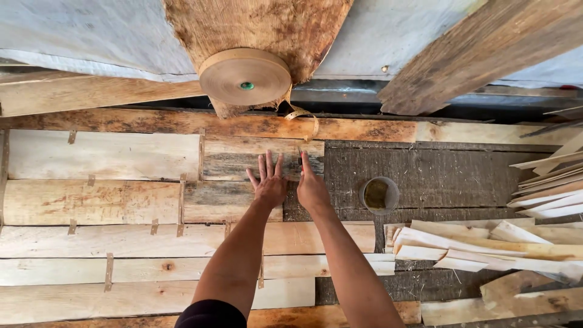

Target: The person is applying glue to thin wood strips and assembling them onto a board, occasionally trimming them with a knife.

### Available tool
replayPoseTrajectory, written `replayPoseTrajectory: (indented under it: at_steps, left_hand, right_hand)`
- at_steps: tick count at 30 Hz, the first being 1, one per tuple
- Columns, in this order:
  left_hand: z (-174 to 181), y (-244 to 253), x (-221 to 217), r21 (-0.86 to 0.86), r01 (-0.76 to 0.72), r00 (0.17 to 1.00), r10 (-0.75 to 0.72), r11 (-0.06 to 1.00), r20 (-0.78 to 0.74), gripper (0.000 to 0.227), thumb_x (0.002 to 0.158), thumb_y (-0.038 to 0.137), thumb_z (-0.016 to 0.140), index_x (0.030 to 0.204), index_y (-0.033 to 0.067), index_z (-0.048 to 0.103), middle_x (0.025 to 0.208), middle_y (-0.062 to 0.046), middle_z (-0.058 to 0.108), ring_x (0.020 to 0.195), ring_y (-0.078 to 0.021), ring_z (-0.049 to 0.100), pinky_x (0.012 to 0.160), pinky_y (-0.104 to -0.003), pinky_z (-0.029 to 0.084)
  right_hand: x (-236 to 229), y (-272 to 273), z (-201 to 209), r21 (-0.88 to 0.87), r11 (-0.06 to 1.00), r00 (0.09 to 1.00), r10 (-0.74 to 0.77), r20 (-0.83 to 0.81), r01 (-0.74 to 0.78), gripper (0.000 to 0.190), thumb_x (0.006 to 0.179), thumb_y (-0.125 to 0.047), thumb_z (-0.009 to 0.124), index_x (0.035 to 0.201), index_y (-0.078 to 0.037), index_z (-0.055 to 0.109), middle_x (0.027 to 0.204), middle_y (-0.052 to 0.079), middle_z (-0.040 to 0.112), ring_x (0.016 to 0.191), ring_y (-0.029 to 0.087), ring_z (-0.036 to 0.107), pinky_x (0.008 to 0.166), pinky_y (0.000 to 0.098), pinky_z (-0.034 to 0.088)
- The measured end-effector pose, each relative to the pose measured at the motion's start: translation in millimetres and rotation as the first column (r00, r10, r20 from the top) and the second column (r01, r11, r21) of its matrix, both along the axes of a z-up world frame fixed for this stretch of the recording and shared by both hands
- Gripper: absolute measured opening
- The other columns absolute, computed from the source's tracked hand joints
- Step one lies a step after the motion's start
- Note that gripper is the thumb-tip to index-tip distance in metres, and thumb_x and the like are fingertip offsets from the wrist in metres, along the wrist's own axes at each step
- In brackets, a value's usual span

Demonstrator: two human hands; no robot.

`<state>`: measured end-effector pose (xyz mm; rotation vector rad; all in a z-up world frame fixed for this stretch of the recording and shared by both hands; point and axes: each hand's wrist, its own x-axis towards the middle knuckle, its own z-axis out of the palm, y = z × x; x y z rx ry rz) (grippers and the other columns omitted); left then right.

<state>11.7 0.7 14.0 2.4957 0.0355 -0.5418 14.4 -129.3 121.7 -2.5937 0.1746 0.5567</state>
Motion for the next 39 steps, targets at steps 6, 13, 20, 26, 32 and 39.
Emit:
replayPoseTrajectory:
  at_steps: [6, 13, 20, 26, 32, 39]
  left_hand:
    - [14, -1, 3, 0.016, -0.003, 0.999, 0.004, 1.000, -0.054, 0.077, 0.103, 0.038, 0.046, 0.165, 0.0288, 0.002, 0.173, -0.009, -0.016, 0.159, -0.0331, -0.016, 0.118, -0.070, -0.015]
    - [11, -1, 2, 0.036, -0.005, 0.999, 0.006, 0.999, -0.042, 0.074, 0.104, 0.034, 0.043, 0.166, 0.0290, 0.002, 0.173, -0.009, -0.017, 0.159, -0.0323, -0.017, 0.118, -0.070, -0.015]
    - [23, -1, 3, 0.046, 0.014, 0.996, -0.010, 0.999, -0.085, 0.075, 0.104, 0.033, 0.042, 0.166, 0.0310, 0.000, 0.173, -0.009, -0.019, 0.158, -0.0317, -0.018, 0.118, -0.069, -0.016]
    - [26, 0, 2, 0.034, 0.006, 0.996, -0.003, 0.999, -0.089, 0.077, 0.103, 0.033, 0.044, 0.166, 0.0302, 0.000, 0.173, -0.009, -0.018, 0.159, -0.0318, -0.017, 0.119, -0.069, -0.015]
    - [22, 0, 2, 0.049, 0.024, 0.997, -0.020, 0.998, -0.080, 0.079, 0.102, 0.032, 0.046, 0.166, 0.0293, -0.001, 0.172, -0.010, -0.019, 0.158, -0.0323, -0.018, 0.118, -0.069, -0.015]
    - [24, -2, 1, 0.063, 0.018, 0.997, -0.014, 0.998, -0.070, 0.079, 0.102, 0.033, 0.045, 0.166, 0.0289, -0.001, 0.172, -0.010, -0.019, 0.159, -0.0334, -0.017, 0.119, -0.069, -0.014]
  right_hand:
    - [28, -17, -90, 0.044, 0.992, 0.932, 0.095, 0.349, -0.117, 0.069, 0.103, -0.018, 0.044, 0.164, -0.019, 0.012, 0.100, 0.019, 0.073, 0.067, 0.034, 0.071, 0.054, 0.0473, 0.057]
    - [30, 3, -27, 0.000, 1.000, 0.999, 0.006, -0.039, -0.006, 0.070, 0.106, -0.022, 0.042, 0.167, -0.021, 0.007, 0.075, 0.012, 0.070, 0.056, 0.025, 0.066, 0.050, 0.0407, 0.052]
    - [27, 4, -38, 0.080, 0.996, 0.998, -0.040, -0.052, 0.044, 0.067, 0.107, -0.022, 0.038, 0.165, -0.022, 0.004, 0.080, 0.004, 0.066, 0.044, 0.012, 0.056, 0.037, 0.0303, 0.045]
    - [28, 10, -32, 0.034, 0.998, 0.994, -0.049, -0.101, 0.053, 0.068, 0.110, -0.022, 0.039, 0.168, -0.023, 0.004, 0.080, 0.011, 0.072, 0.048, 0.014, 0.056, 0.041, 0.0309, 0.044]
    - [34, 17, -14, 0.020, 0.999, 0.994, -0.048, -0.103, 0.050, 0.068, 0.107, -0.019, 0.040, 0.166, -0.024, 0.007, 0.098, 0.014, 0.073, 0.053, 0.019, 0.067, 0.041, 0.0334, 0.053]
    - [32, 10, -34, 0.010, 0.999, 0.990, -0.034, -0.135, 0.036, 0.069, 0.104, -0.018, 0.042, 0.166, -0.023, 0.011, 0.096, 0.020, 0.073, 0.074, 0.034, 0.076, 0.061, 0.0442, 0.062]
